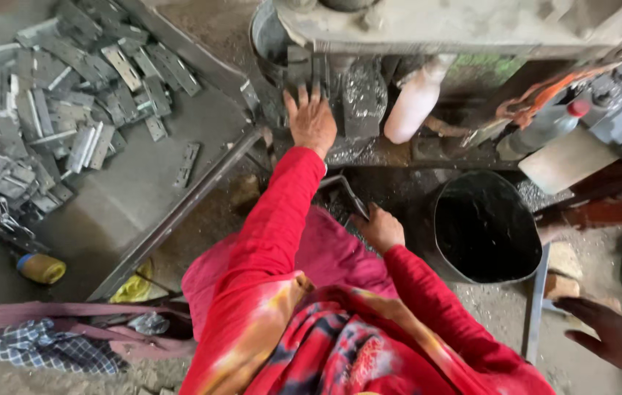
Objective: The person repeatedly picks up small metal brackets from a tray, places them into a press machine, and operates the lever to process them. The processed brackets are returned to the tray. The task is performed continuously throughout the clip.
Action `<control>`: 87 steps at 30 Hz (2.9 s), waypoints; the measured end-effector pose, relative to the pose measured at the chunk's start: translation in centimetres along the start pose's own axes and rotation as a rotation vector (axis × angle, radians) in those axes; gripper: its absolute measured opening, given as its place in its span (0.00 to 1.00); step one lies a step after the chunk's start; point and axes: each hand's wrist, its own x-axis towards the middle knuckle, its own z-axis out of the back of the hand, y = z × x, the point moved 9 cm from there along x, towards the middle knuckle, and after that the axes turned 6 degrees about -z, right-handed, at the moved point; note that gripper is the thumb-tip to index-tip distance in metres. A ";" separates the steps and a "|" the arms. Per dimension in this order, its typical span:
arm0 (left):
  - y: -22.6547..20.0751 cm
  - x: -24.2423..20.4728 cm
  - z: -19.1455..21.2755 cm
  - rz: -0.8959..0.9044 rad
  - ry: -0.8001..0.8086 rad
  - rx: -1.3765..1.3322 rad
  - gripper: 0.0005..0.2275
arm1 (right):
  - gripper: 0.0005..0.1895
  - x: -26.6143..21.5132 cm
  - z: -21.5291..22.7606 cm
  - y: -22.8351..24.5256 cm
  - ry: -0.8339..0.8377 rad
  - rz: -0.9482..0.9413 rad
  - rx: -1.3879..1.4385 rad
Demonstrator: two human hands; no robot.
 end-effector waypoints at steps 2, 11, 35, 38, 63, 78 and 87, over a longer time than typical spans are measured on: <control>-0.4 -1.0 1.4 -0.045 -0.026 0.010 0.18 | 0.32 -0.8 4.7 2.9 -0.201 0.101 0.060; -0.8 -12.3 6.9 -0.314 -0.269 -0.115 0.16 | 0.23 -5.4 17.0 10.1 -0.575 0.317 0.251; -1.9 -6.4 3.5 -0.071 -0.087 -0.121 0.19 | 0.19 -4.0 14.6 8.9 -0.498 0.233 0.076; -1.6 -5.7 3.1 -0.060 -0.037 -0.097 0.20 | 0.24 -2.3 12.5 7.8 -0.324 0.137 -0.011; -1.6 -4.2 0.0 -0.038 0.030 -0.062 0.12 | 0.24 2.6 0.1 1.3 -0.017 0.289 -0.285; -0.6 -0.5 -1.8 -0.024 -0.092 0.001 0.16 | 0.30 2.4 -0.1 -0.4 0.083 -0.006 0.049; -0.4 -1.0 -0.7 -0.010 -0.053 -0.065 0.19 | 0.31 3.5 1.0 0.3 0.106 -0.006 0.008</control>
